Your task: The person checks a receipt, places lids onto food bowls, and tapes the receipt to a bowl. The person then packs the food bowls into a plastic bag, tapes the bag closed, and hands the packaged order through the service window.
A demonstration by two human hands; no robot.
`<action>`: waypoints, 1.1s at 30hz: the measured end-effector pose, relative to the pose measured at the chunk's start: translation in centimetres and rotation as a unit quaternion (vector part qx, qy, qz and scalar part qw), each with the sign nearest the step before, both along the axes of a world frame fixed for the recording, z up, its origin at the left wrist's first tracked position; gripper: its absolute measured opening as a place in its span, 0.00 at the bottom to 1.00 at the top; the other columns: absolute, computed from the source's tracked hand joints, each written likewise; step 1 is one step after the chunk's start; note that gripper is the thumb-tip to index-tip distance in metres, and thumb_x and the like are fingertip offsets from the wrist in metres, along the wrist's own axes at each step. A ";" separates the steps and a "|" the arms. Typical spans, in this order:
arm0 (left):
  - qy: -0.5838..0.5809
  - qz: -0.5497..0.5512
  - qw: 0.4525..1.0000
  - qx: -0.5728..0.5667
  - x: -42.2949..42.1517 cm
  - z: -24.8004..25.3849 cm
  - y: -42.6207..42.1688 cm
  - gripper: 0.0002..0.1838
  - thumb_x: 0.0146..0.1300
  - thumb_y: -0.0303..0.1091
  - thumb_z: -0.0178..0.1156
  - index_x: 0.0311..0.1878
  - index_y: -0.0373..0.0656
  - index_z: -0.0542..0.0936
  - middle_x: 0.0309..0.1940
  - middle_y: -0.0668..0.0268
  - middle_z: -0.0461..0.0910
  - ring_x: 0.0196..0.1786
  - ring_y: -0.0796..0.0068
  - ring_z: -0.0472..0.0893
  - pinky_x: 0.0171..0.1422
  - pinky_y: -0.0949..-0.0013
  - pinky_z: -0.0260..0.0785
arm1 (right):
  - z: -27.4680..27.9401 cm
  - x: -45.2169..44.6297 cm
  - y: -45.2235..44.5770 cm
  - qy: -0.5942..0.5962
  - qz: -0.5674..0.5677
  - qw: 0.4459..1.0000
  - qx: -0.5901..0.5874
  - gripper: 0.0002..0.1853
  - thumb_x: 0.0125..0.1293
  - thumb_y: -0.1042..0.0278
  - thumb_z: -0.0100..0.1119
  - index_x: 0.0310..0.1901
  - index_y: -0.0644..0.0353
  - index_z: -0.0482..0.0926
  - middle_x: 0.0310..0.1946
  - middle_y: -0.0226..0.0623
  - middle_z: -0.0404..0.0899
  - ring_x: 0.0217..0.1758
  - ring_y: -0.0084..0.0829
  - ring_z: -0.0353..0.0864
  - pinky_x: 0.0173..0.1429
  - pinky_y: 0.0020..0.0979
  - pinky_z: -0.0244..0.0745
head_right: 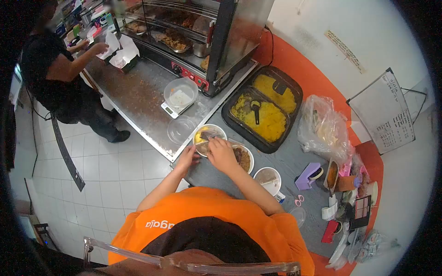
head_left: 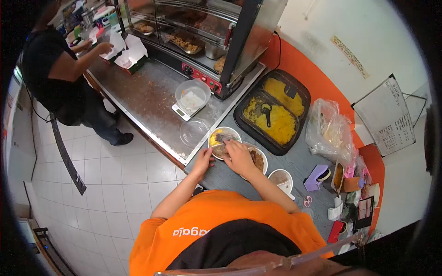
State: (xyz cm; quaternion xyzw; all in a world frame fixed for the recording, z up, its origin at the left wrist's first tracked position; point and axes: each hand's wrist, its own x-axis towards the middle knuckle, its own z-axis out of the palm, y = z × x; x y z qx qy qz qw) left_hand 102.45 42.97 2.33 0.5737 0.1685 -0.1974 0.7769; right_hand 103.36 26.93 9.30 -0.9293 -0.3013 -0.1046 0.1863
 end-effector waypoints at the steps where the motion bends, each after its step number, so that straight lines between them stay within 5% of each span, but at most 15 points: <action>1: -0.004 -0.001 1.000 -0.002 0.2 -0.2 -0.1 0.24 0.60 0.48 0.51 0.52 0.39 0.63 0.41 0.64 0.69 0.38 0.77 0.72 0.37 0.74 0.68 | -0.1 0.0 0.1 0.015 0.001 1.000 -0.018 0.19 0.51 0.65 0.57 0.43 0.65 0.69 0.47 0.46 0.70 0.54 0.46 0.66 0.55 0.42 0.60; 6: -0.130 0.043 0.989 0.056 1.3 -1.5 0.2 0.17 0.57 0.29 0.56 0.49 0.38 0.65 0.33 0.66 0.69 0.31 0.78 0.72 0.34 0.76 0.70 | 0.1 -0.3 -0.2 0.047 0.016 0.996 -0.069 0.22 0.50 0.60 0.59 0.44 0.65 0.68 0.55 0.45 0.64 0.59 0.44 0.61 0.60 0.40 0.57; 15: -0.138 0.072 0.986 0.053 -0.9 -2.0 2.3 0.16 0.52 0.20 0.55 0.43 0.36 0.62 0.28 0.66 0.68 0.25 0.80 0.71 0.27 0.77 0.70 | -0.6 -0.1 0.6 0.123 0.106 0.986 0.043 0.19 0.49 0.64 0.62 0.41 0.63 0.69 0.55 0.44 0.64 0.59 0.44 0.61 0.60 0.38 0.58; 17: -0.109 0.058 0.991 0.050 -1.6 -1.5 4.0 0.18 0.51 0.22 0.56 0.44 0.37 0.61 0.27 0.66 0.68 0.24 0.80 0.71 0.27 0.78 0.69 | -0.3 0.5 0.5 0.123 0.073 0.986 0.090 0.23 0.47 0.62 0.64 0.43 0.63 0.69 0.54 0.44 0.65 0.59 0.45 0.61 0.60 0.39 0.58; 19: -0.171 -0.002 0.966 0.196 -2.2 -1.7 5.1 0.20 0.51 0.23 0.57 0.45 0.36 0.61 0.30 0.64 0.68 0.25 0.79 0.72 0.28 0.76 0.68 | 0.4 1.4 -0.1 0.124 0.040 0.982 0.135 0.27 0.45 0.60 0.66 0.45 0.63 0.68 0.54 0.45 0.65 0.58 0.45 0.62 0.59 0.39 0.59; 20: -0.164 0.015 0.950 0.264 -2.5 -1.7 5.1 0.23 0.49 0.25 0.60 0.47 0.34 0.62 0.37 0.57 0.68 0.35 0.70 0.73 0.40 0.66 0.68 | 1.1 2.0 -0.5 0.171 0.001 0.978 0.118 0.32 0.41 0.58 0.68 0.48 0.64 0.67 0.54 0.45 0.65 0.58 0.45 0.63 0.59 0.38 0.59; 21: -0.159 0.015 0.951 0.265 -2.7 0.1 4.8 0.23 0.49 0.25 0.60 0.47 0.34 0.62 0.37 0.57 0.68 0.35 0.70 0.73 0.40 0.66 0.68 | 1.5 2.6 -1.0 0.217 -0.038 0.970 0.101 0.38 0.38 0.56 0.70 0.51 0.64 0.67 0.54 0.46 0.66 0.57 0.45 0.64 0.59 0.38 0.60; 23: -0.383 0.015 0.763 0.521 -2.1 4.8 3.5 0.30 0.49 0.35 0.61 0.52 0.31 0.62 0.50 0.48 0.63 0.54 0.57 0.66 0.58 0.56 0.57 | -0.4 4.1 -2.0 0.318 -0.029 0.936 0.151 0.42 0.34 0.55 0.73 0.52 0.66 0.67 0.50 0.47 0.69 0.53 0.43 0.68 0.56 0.36 0.64; 24: -0.381 0.015 0.764 0.521 -1.5 5.0 2.5 0.30 0.49 0.35 0.61 0.52 0.31 0.62 0.50 0.48 0.63 0.54 0.57 0.66 0.58 0.56 0.57 | -0.6 4.7 -2.2 0.353 -0.008 0.928 0.115 0.39 0.35 0.57 0.72 0.51 0.65 0.69 0.46 0.46 0.71 0.50 0.39 0.71 0.53 0.34 0.65; 26: -0.409 -0.070 0.693 0.589 -0.7 4.7 0.9 0.39 0.51 0.49 0.57 0.58 0.30 0.59 0.60 0.45 0.55 0.65 0.51 0.50 0.66 0.50 0.39 | -2.3 5.5 -2.6 0.370 0.024 0.925 0.079 0.31 0.36 0.61 0.72 0.45 0.66 0.73 0.34 0.41 0.77 0.39 0.32 0.75 0.45 0.30 0.69; 30: -0.379 -0.098 0.697 0.601 -0.1 3.5 0.1 0.42 0.51 0.56 0.53 0.60 0.30 0.57 0.64 0.47 0.49 0.68 0.51 0.46 0.67 0.47 0.33 | -2.2 6.7 -2.5 0.429 0.042 0.899 0.079 0.27 0.37 0.64 0.72 0.40 0.67 0.75 0.29 0.37 0.78 0.34 0.27 0.74 0.42 0.27 0.69; 33: -0.371 -0.113 0.703 0.596 -0.3 3.6 0.1 0.45 0.49 0.60 0.52 0.60 0.30 0.57 0.64 0.47 0.48 0.68 0.51 0.46 0.67 0.45 0.33 | -3.2 8.2 -3.0 0.556 0.064 0.816 0.146 0.17 0.45 0.71 0.68 0.37 0.67 0.76 0.28 0.30 0.79 0.30 0.18 0.73 0.38 0.21 0.68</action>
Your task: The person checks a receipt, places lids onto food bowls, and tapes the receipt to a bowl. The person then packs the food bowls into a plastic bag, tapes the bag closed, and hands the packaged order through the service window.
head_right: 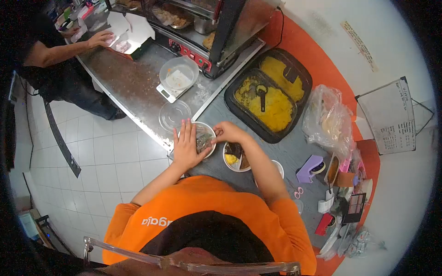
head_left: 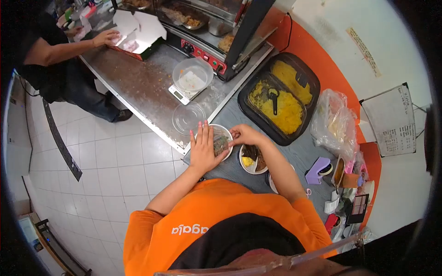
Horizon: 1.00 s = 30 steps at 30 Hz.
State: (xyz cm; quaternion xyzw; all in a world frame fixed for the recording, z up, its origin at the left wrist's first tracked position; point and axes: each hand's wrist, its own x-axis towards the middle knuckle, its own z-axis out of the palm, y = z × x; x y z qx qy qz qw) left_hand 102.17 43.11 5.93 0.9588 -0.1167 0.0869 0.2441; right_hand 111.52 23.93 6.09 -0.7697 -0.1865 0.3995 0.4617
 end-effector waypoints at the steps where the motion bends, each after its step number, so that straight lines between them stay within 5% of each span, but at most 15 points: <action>1: 0.005 -0.003 1.000 0.001 0.1 0.1 0.0 0.46 0.48 0.60 0.53 0.59 0.30 0.57 0.64 0.47 0.49 0.68 0.51 0.47 0.66 0.45 0.34 | -0.2 0.8 0.0 0.019 0.007 1.000 0.004 0.16 0.46 0.73 0.67 0.38 0.66 0.77 0.28 0.30 0.79 0.29 0.17 0.73 0.38 0.20 0.68; 9: 0.035 -0.012 0.999 -0.001 0.6 0.5 0.2 0.50 0.43 0.62 0.57 0.60 0.29 0.57 0.63 0.47 0.50 0.67 0.51 0.48 0.66 0.46 0.39 | -1.2 5.9 3.4 0.051 0.010 0.999 0.016 0.09 0.49 0.67 0.65 0.30 0.63 0.81 0.21 0.29 0.78 0.21 0.16 0.70 0.25 0.18 0.65; 14: 0.037 -0.010 0.999 0.015 0.8 0.5 0.2 0.53 0.41 0.65 0.56 0.60 0.29 0.55 0.64 0.47 0.49 0.66 0.50 0.49 0.66 0.47 0.39 | -1.4 6.7 5.5 0.054 0.029 0.998 0.003 0.09 0.49 0.68 0.66 0.29 0.65 0.80 0.19 0.27 0.77 0.20 0.16 0.69 0.27 0.19 0.66; 17: 0.037 -0.014 0.999 -0.012 0.5 1.3 0.4 0.46 0.47 0.59 0.56 0.60 0.31 0.56 0.64 0.47 0.48 0.67 0.50 0.48 0.68 0.51 0.37 | -1.0 4.9 5.3 -0.101 -0.005 0.995 -0.024 0.12 0.47 0.65 0.67 0.30 0.63 0.79 0.25 0.32 0.78 0.25 0.22 0.73 0.32 0.25 0.69; 18: 0.031 -0.018 0.999 -0.009 0.8 0.4 0.7 0.46 0.47 0.59 0.56 0.60 0.31 0.56 0.64 0.47 0.48 0.67 0.50 0.48 0.68 0.51 0.37 | 0.4 3.2 5.1 -0.257 -0.061 0.963 -0.052 0.14 0.46 0.62 0.67 0.31 0.63 0.79 0.29 0.36 0.77 0.32 0.30 0.74 0.38 0.30 0.69; 19: -0.010 -0.005 0.987 -0.160 1.2 -1.5 1.3 0.42 0.49 0.53 0.57 0.59 0.32 0.57 0.63 0.47 0.49 0.66 0.49 0.49 0.67 0.51 0.38 | 1.5 1.7 4.7 -0.405 -0.114 0.904 -0.080 0.15 0.46 0.60 0.66 0.31 0.62 0.78 0.33 0.40 0.76 0.38 0.37 0.75 0.44 0.35 0.69; 20: -0.048 0.007 0.950 -0.309 1.6 -3.0 2.0 0.37 0.50 0.48 0.58 0.59 0.34 0.59 0.63 0.47 0.49 0.65 0.48 0.50 0.67 0.52 0.40 | 2.2 0.4 3.7 -0.432 -0.161 0.884 -0.078 0.16 0.46 0.60 0.66 0.33 0.61 0.77 0.35 0.41 0.74 0.42 0.40 0.72 0.47 0.36 0.67; 22: -0.062 0.138 0.962 -0.228 3.4 -4.0 4.3 0.31 0.51 0.39 0.59 0.56 0.35 0.62 0.61 0.46 0.52 0.63 0.47 0.53 0.65 0.52 0.44 | 3.9 -2.4 0.6 -0.484 -0.229 0.836 -0.118 0.15 0.47 0.60 0.64 0.35 0.60 0.77 0.39 0.42 0.72 0.46 0.43 0.69 0.51 0.38 0.64; 25: -0.078 0.186 0.975 -0.089 6.0 -5.9 7.9 0.30 0.50 0.39 0.60 0.54 0.36 0.64 0.59 0.48 0.57 0.59 0.48 0.57 0.62 0.52 0.49 | 4.2 -6.9 -4.7 -0.483 -0.298 0.787 -0.243 0.16 0.51 0.66 0.59 0.41 0.61 0.74 0.43 0.46 0.70 0.48 0.45 0.66 0.53 0.40 0.61; 27: 0.075 0.241 0.968 -0.006 7.2 -5.3 8.8 0.31 0.47 0.40 0.63 0.54 0.38 0.66 0.56 0.51 0.61 0.56 0.52 0.62 0.58 0.53 0.55 | 3.0 -8.8 -7.3 -0.399 -0.315 0.819 -0.267 0.17 0.54 0.67 0.55 0.45 0.64 0.71 0.43 0.50 0.70 0.47 0.49 0.69 0.51 0.40 0.64; 30: 0.096 0.215 0.972 -0.025 8.0 -5.4 9.5 0.32 0.45 0.42 0.65 0.52 0.39 0.68 0.50 0.54 0.68 0.52 0.54 0.67 0.53 0.56 0.60 | 1.6 -10.8 -7.9 -0.281 -0.349 0.861 -0.241 0.17 0.57 0.67 0.52 0.47 0.65 0.70 0.44 0.52 0.71 0.48 0.49 0.71 0.51 0.39 0.66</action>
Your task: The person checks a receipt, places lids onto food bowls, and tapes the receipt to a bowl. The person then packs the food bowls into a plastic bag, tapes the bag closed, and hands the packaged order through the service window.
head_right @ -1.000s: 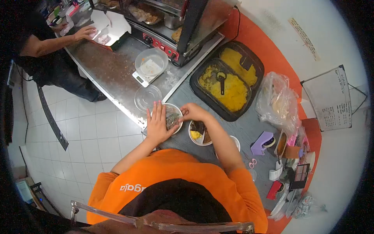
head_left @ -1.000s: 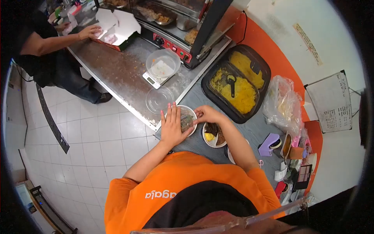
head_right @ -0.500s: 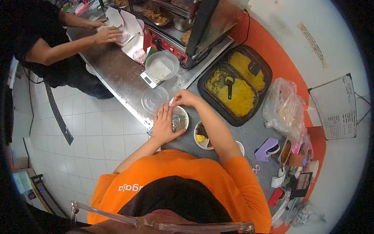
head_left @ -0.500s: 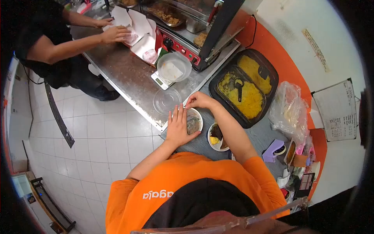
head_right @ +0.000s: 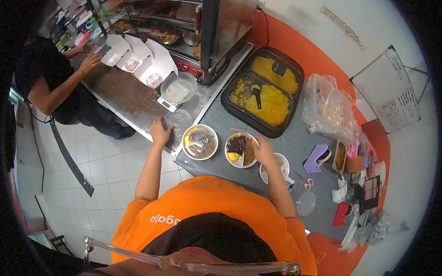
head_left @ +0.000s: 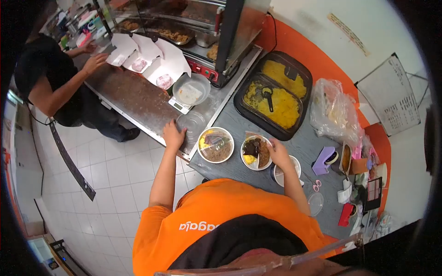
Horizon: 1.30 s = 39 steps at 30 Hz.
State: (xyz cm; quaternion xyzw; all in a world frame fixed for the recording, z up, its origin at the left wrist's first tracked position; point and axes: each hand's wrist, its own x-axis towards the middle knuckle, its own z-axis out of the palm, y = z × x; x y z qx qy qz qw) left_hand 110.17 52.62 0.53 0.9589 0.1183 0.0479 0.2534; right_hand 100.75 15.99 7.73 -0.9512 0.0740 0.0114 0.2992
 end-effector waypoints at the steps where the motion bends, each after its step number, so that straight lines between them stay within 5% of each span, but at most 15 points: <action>1: -0.029 -0.006 1.000 -0.005 0.3 -1.0 0.5 0.27 0.44 0.41 0.66 0.47 0.39 0.72 0.40 0.55 0.75 0.44 0.56 0.73 0.47 0.59 0.64 | -0.4 -0.6 0.1 0.040 -0.001 0.998 0.042 0.18 0.58 0.66 0.51 0.49 0.66 0.69 0.45 0.52 0.72 0.49 0.48 0.71 0.52 0.37 0.67; 4: -0.031 0.002 0.988 -0.149 0.9 -1.8 2.4 0.22 0.43 0.39 0.67 0.41 0.37 0.75 0.31 0.56 0.77 0.34 0.57 0.76 0.39 0.62 0.67 | -1.4 -1.9 0.5 -0.033 -0.025 0.999 0.035 0.16 0.58 0.67 0.50 0.47 0.66 0.70 0.43 0.56 0.72 0.49 0.52 0.70 0.52 0.41 0.65; 5: -0.099 0.010 0.975 -0.197 0.5 -1.5 2.7 0.17 0.44 0.35 0.66 0.37 0.36 0.76 0.28 0.59 0.76 0.27 0.68 0.76 0.31 0.67 0.68 | -1.5 -2.3 0.6 -0.057 -0.027 0.997 0.032 0.17 0.59 0.67 0.50 0.48 0.66 0.70 0.46 0.54 0.71 0.48 0.52 0.71 0.53 0.40 0.65; 8: -0.168 -0.003 0.948 -0.271 -1.9 6.3 0.3 0.15 0.48 0.31 0.65 0.38 0.36 0.75 0.25 0.64 0.75 0.27 0.78 0.75 0.28 0.73 0.67 | 0.4 -2.9 0.9 -0.175 -0.011 0.984 0.026 0.18 0.59 0.66 0.51 0.49 0.65 0.69 0.45 0.52 0.71 0.47 0.48 0.72 0.52 0.37 0.67; 12: -0.110 -0.146 0.835 -0.519 -3.6 10.6 -7.1 0.19 0.52 0.26 0.62 0.47 0.36 0.70 0.29 0.66 0.71 0.26 0.81 0.74 0.26 0.79 0.67 | 2.2 -1.9 2.2 -0.125 -0.024 0.913 0.389 0.15 0.62 0.66 0.50 0.50 0.62 0.70 0.42 0.41 0.72 0.47 0.31 0.72 0.46 0.28 0.71; 13: -0.079 -0.165 0.816 -0.548 -4.1 11.3 -9.4 0.21 0.52 0.25 0.61 0.49 0.36 0.68 0.31 0.66 0.70 0.25 0.80 0.74 0.25 0.79 0.67 | 3.5 -1.5 3.1 -0.128 -0.027 0.912 0.389 0.15 0.62 0.66 0.50 0.50 0.62 0.70 0.42 0.41 0.72 0.47 0.31 0.72 0.46 0.28 0.71; 15: -0.025 -0.188 0.816 -0.546 -4.9 11.1 -13.3 0.23 0.52 0.25 0.61 0.51 0.35 0.66 0.35 0.65 0.69 0.25 0.81 0.74 0.23 0.79 0.67 | 6.7 -0.6 4.6 -0.032 -0.089 0.802 0.590 0.15 0.62 0.68 0.49 0.51 0.61 0.70 0.40 0.37 0.73 0.41 0.25 0.75 0.38 0.26 0.72; 16: -0.007 -0.188 0.813 -0.551 -5.0 10.0 -14.8 0.24 0.52 0.27 0.62 0.52 0.33 0.66 0.36 0.64 0.69 0.27 0.79 0.75 0.25 0.77 0.68 | 6.6 0.3 4.0 -0.038 -0.088 0.802 0.589 0.15 0.62 0.68 0.49 0.51 0.61 0.70 0.40 0.37 0.73 0.41 0.25 0.75 0.38 0.26 0.72; 18: 0.007 -0.193 0.808 -0.557 -4.7 6.8 -16.7 0.26 0.51 0.30 0.63 0.52 0.32 0.65 0.37 0.62 0.70 0.29 0.78 0.75 0.27 0.76 0.69 | 4.7 2.8 2.4 -0.012 -0.074 0.918 0.389 0.16 0.63 0.70 0.47 0.53 0.61 0.69 0.39 0.34 0.73 0.32 0.20 0.74 0.26 0.19 0.68; 19: -0.020 -0.219 0.853 -0.472 -4.6 5.0 -17.3 0.29 0.51 0.31 0.63 0.54 0.32 0.64 0.39 0.62 0.70 0.30 0.78 0.75 0.30 0.75 0.68 | 3.5 3.9 1.8 -0.022 -0.110 0.921 0.373 0.14 0.62 0.72 0.48 0.50 0.62 0.71 0.33 0.32 0.75 0.21 0.17 0.70 0.19 0.19 0.63; 22: -0.026 -0.249 0.901 -0.354 -4.4 4.9 -17.7 0.35 0.51 0.37 0.63 0.58 0.28 0.60 0.42 0.58 0.71 0.36 0.75 0.74 0.40 0.70 0.68 | 1.0 6.3 -0.4 0.052 -0.088 0.952 0.288 0.11 0.61 0.73 0.49 0.45 0.62 0.75 0.27 0.31 0.75 0.16 0.18 0.67 0.17 0.20 0.63; 27: 0.058 -0.263 0.935 -0.230 -3.9 4.5 -18.2 0.37 0.55 0.45 0.56 0.59 0.26 0.57 0.59 0.45 0.59 0.56 0.53 0.68 0.60 0.66 0.58 | 0.1 10.1 -1.1 0.188 -0.055 0.961 0.193 0.10 0.56 0.74 0.53 0.40 0.62 0.78 0.20 0.31 0.74 0.14 0.19 0.67 0.16 0.22 0.62; 31: 0.166 -0.295 0.898 -0.281 -5.0 6.9 -17.4 0.38 0.55 0.47 0.54 0.60 0.26 0.56 0.61 0.43 0.54 0.63 0.53 0.59 0.65 0.65 0.51 | 0.6 11.1 -0.8 0.338 0.000 0.933 0.120 0.10 0.51 0.75 0.54 0.37 0.62 0.79 0.19 0.31 0.75 0.15 0.19 0.69 0.15 0.23 0.61; 34: 0.213 -0.311 0.862 -0.340 -6.2 8.5 -16.8 0.41 0.54 0.51 0.54 0.58 0.22 0.56 0.60 0.36 0.53 0.65 0.47 0.54 0.67 0.64 0.47 | 1.2 9.9 -1.2 0.275 0.042 0.951 0.134 0.10 0.51 0.76 0.53 0.36 0.62 0.79 0.20 0.32 0.76 0.15 0.18 0.69 0.16 0.23 0.62; 39: 0.050 -0.362 0.893 -0.262 -8.2 7.4 -17.1 0.39 0.54 0.50 0.56 0.58 0.26 0.58 0.57 0.40 0.60 0.61 0.49 0.60 0.64 0.62 0.52 | 2.7 5.4 -1.4 0.144 0.078 0.980 0.114 0.09 0.52 0.73 0.53 0.35 0.63 0.80 0.18 0.38 0.76 0.20 0.27 0.76 0.25 0.30 0.69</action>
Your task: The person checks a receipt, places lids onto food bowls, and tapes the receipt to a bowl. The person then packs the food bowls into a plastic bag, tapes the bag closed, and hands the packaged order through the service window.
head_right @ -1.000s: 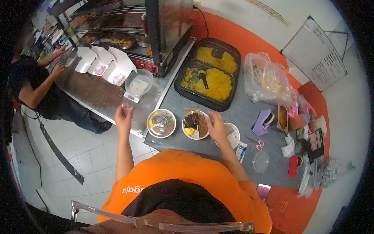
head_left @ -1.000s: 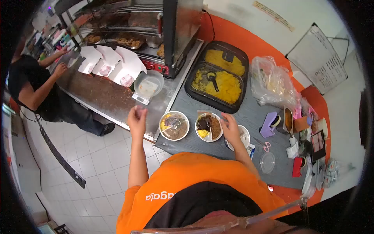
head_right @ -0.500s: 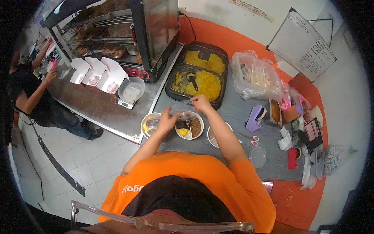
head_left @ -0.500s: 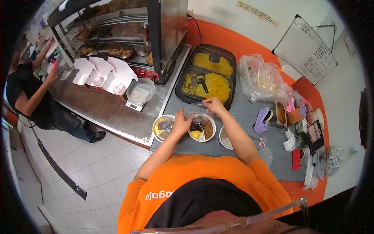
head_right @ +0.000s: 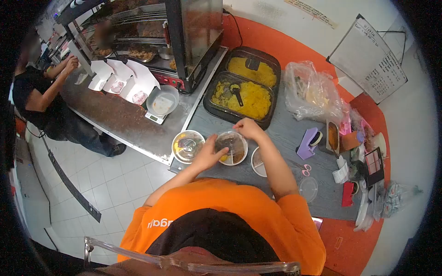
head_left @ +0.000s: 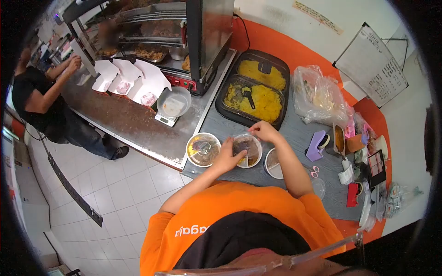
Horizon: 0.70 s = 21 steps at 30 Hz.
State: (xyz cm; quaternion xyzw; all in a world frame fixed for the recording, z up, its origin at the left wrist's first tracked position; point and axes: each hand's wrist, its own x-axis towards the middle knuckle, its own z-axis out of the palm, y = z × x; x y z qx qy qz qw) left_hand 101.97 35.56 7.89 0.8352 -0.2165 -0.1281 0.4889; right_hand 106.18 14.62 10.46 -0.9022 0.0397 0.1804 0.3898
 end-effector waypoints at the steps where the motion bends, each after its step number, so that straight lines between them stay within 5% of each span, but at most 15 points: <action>1: -0.005 0.001 0.999 -0.040 -0.2 0.4 0.0 0.40 0.54 0.50 0.56 0.58 0.26 0.57 0.57 0.40 0.59 0.61 0.48 0.60 0.64 0.61 0.52 | 0.1 -0.8 0.0 -0.038 -0.007 0.999 -0.015 0.09 0.53 0.72 0.54 0.35 0.63 0.80 0.20 0.40 0.77 0.23 0.29 0.78 0.29 0.30 0.71; 2: 0.006 0.000 1.000 -0.028 -0.4 0.7 0.1 0.41 0.53 0.49 0.58 0.59 0.25 0.55 0.57 0.40 0.58 0.61 0.47 0.59 0.65 0.60 0.51 | -0.6 -1.5 -0.4 -0.042 -0.006 0.999 -0.014 0.09 0.53 0.72 0.54 0.35 0.63 0.80 0.20 0.40 0.77 0.23 0.29 0.78 0.29 0.30 0.71; 4: -0.030 -0.013 0.999 -0.009 -0.3 -1.2 -0.3 0.41 0.53 0.47 0.58 0.59 0.25 0.55 0.57 0.39 0.58 0.61 0.47 0.59 0.65 0.60 0.51 | -2.2 -2.8 -0.9 -0.229 0.002 0.971 -0.063 0.07 0.54 0.73 0.56 0.35 0.63 0.79 0.25 0.41 0.77 0.25 0.30 0.76 0.31 0.30 0.68; 9: -0.107 -0.028 0.994 0.021 -1.1 -2.2 -0.2 0.38 0.54 0.43 0.57 0.59 0.24 0.54 0.57 0.38 0.57 0.61 0.45 0.58 0.65 0.60 0.50 | -2.7 -4.5 0.1 -0.319 0.005 0.947 -0.050 0.07 0.56 0.74 0.54 0.35 0.63 0.79 0.24 0.45 0.72 0.30 0.35 0.75 0.35 0.31 0.67; 11: -0.075 0.008 0.997 -0.018 -0.9 -3.1 -1.0 0.37 0.57 0.44 0.54 0.59 0.25 0.54 0.57 0.38 0.57 0.61 0.44 0.57 0.66 0.60 0.49 | -2.4 -4.8 -0.3 -0.262 -0.017 0.964 -0.041 0.07 0.57 0.75 0.53 0.36 0.63 0.79 0.27 0.42 0.75 0.31 0.31 0.74 0.36 0.29 0.67; 13: -0.098 0.063 0.993 -0.021 0.3 -5.2 -2.3 0.36 0.57 0.45 0.52 0.58 0.24 0.55 0.57 0.36 0.56 0.60 0.43 0.59 0.66 0.59 0.50 | -4.7 -4.5 -1.8 -0.249 -0.072 0.959 0.117 0.09 0.57 0.74 0.53 0.38 0.64 0.79 0.29 0.34 0.78 0.28 0.26 0.72 0.34 0.26 0.67; 16: -0.021 0.084 0.993 -0.083 2.0 -5.1 -3.2 0.31 0.60 0.43 0.49 0.57 0.27 0.58 0.53 0.38 0.62 0.56 0.45 0.64 0.62 0.59 0.54 | -3.2 -5.0 -2.2 -0.099 -0.176 0.953 0.227 0.10 0.57 0.74 0.54 0.42 0.59 0.78 0.25 0.26 0.77 0.16 0.14 0.63 0.18 0.17 0.57; 21: -0.092 0.055 0.989 -0.103 1.8 -3.4 -2.3 0.21 0.58 0.35 0.51 0.52 0.33 0.67 0.45 0.46 0.70 0.50 0.48 0.69 0.56 0.59 0.60 | -2.6 -5.7 -2.2 -0.084 -0.292 0.915 0.265 0.11 0.57 0.72 0.54 0.43 0.58 0.77 0.21 0.24 0.73 0.16 0.15 0.63 0.17 0.17 0.56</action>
